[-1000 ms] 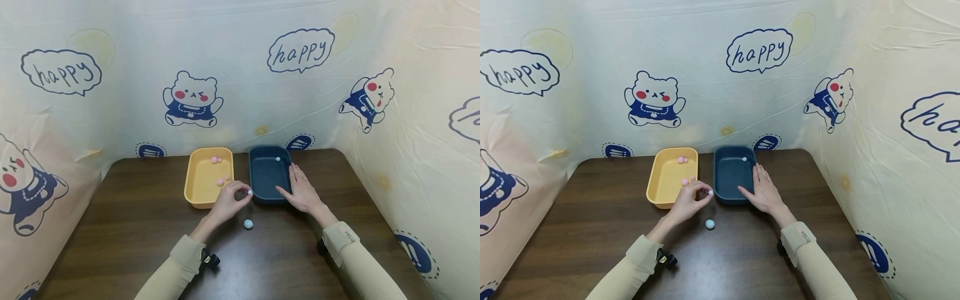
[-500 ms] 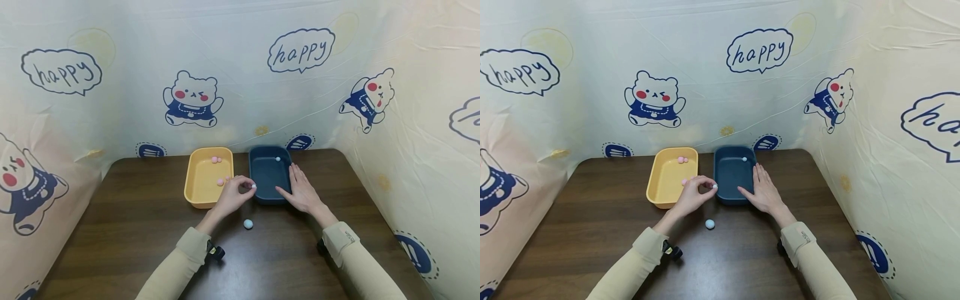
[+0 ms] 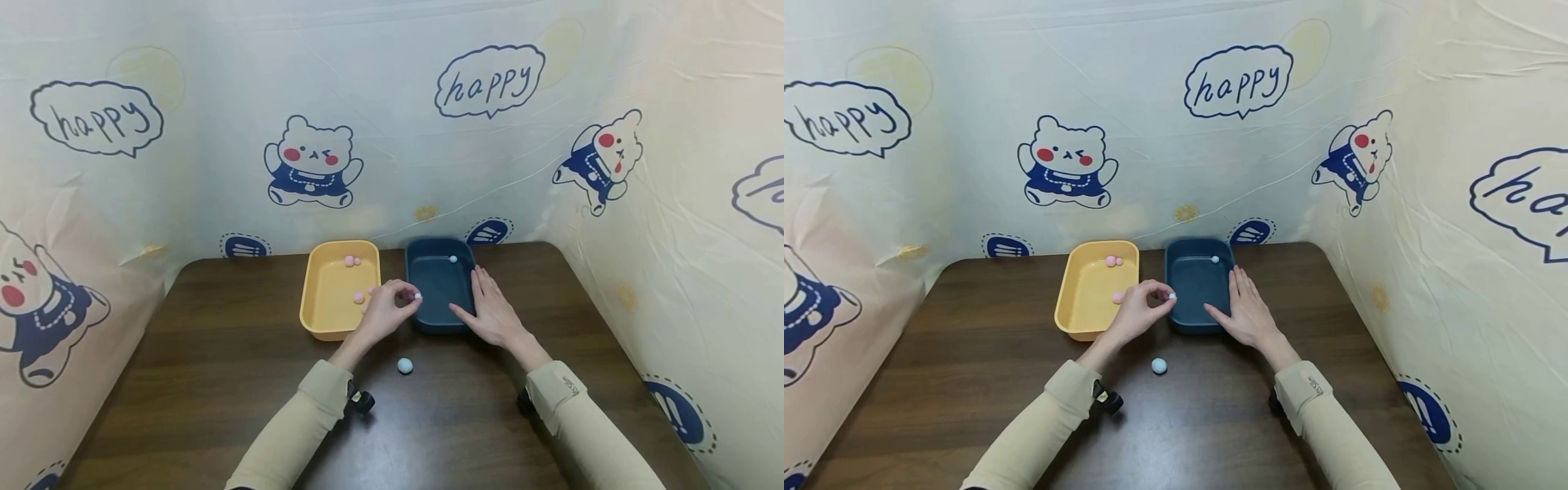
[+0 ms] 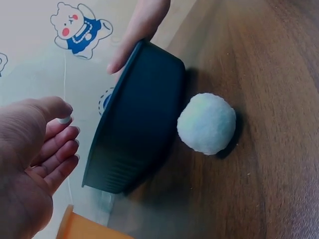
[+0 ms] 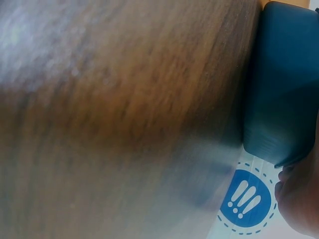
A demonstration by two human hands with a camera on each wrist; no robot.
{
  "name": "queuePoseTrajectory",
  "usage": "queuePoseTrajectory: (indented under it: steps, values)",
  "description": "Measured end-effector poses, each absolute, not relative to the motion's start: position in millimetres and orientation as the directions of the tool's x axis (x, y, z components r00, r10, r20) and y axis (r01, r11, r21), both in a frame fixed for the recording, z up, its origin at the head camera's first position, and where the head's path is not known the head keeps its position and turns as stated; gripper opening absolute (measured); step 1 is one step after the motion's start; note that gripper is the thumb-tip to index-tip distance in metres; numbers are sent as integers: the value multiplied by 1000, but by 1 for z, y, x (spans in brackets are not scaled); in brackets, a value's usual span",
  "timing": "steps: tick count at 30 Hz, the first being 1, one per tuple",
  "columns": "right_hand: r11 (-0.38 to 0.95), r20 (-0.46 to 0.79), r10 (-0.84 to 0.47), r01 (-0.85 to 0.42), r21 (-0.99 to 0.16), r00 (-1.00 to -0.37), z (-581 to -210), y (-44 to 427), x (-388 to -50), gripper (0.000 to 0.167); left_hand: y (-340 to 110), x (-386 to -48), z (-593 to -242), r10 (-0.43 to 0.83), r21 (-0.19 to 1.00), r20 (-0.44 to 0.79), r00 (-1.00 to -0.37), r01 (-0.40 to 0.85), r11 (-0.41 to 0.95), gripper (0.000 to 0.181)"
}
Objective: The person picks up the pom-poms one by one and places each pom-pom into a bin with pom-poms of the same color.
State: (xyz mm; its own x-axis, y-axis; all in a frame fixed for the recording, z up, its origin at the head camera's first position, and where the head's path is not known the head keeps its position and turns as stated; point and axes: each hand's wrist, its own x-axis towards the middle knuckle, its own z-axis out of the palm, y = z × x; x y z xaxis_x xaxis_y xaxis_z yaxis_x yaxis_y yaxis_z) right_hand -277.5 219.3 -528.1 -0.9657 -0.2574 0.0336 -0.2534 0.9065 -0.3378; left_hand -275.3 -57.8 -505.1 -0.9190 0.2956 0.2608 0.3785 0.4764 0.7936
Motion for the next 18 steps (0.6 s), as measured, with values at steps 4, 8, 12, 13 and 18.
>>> queuePoseTrajectory:
  steps: [4,8,12,13,18]
  values:
    - [906,37,-259,-256,-338,-965,-528,219,-278,109,-55,-280,-509,290,784,267,-919,382,488,13]
    - [905,38,-258,-255,-342,-965,-528,219,-278,109,-50,-285,-510,276,777,284,-918,389,495,11]
    - [906,30,-257,-251,-340,-966,-528,219,-278,109,-47,-291,-512,256,784,303,-918,393,481,12]
    - [906,29,-256,-251,-341,-966,-528,219,-277,109,-46,-293,-513,254,784,314,-915,400,475,12]
    - [906,25,-262,-254,-339,-965,-528,219,-277,109,-42,-308,-528,258,769,375,-890,454,449,16]
